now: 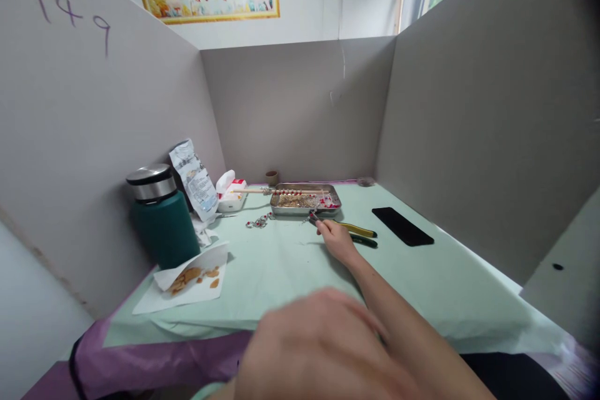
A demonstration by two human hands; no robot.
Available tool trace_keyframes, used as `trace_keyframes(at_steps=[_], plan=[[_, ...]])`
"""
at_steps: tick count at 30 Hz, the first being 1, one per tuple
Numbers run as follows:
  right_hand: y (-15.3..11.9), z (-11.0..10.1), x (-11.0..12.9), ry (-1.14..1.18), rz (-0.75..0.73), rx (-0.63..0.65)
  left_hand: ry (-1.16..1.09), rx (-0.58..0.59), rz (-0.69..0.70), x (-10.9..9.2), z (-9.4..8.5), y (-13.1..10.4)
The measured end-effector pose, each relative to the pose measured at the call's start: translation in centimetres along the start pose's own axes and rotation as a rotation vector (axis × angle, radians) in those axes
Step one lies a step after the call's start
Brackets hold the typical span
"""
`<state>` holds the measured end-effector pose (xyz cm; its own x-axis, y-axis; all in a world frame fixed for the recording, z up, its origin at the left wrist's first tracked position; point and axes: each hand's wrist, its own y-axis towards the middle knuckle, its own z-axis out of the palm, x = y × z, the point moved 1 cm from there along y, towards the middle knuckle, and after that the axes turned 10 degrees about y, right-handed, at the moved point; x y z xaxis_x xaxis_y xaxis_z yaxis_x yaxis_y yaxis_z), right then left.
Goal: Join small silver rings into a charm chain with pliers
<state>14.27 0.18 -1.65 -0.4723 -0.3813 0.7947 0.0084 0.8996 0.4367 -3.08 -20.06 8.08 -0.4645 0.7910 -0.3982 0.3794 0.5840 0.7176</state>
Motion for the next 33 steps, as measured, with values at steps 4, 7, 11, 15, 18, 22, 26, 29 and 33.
trace_keyframes(at_steps=[4,7,11,15,18,22,26,29,33], plan=[[-0.1,0.0,0.3,0.014,-0.015,-0.009,-0.085,-0.170,-0.185,5.5,2.4,5.7],[-0.2,0.0,0.6,0.019,-0.040,-0.009,0.015,-0.208,-0.419,11.7,4.9,8.4],[-0.3,-0.1,1.0,0.011,-0.070,0.014,-0.074,0.069,-0.618,16.6,8.1,9.6],[-0.4,0.1,0.8,-0.058,-0.085,0.040,-0.349,0.179,-0.703,18.1,10.3,9.0],[-0.4,0.3,0.4,-0.109,-0.034,0.090,-0.290,0.112,-0.655,19.0,11.1,8.2],[-0.3,0.4,0.2,-0.130,-0.019,0.112,-0.279,0.093,-0.620,20.0,11.3,7.4],[-0.2,0.2,0.3,-0.096,-0.029,0.096,-0.325,0.085,-0.612,20.2,11.2,7.4],[-0.2,0.1,0.4,-0.081,-0.028,0.089,-0.345,0.086,-0.612,20.2,11.1,7.4],[-0.2,0.1,0.2,-0.079,-0.033,0.089,-0.356,0.071,-0.647,20.3,11.1,7.5]])
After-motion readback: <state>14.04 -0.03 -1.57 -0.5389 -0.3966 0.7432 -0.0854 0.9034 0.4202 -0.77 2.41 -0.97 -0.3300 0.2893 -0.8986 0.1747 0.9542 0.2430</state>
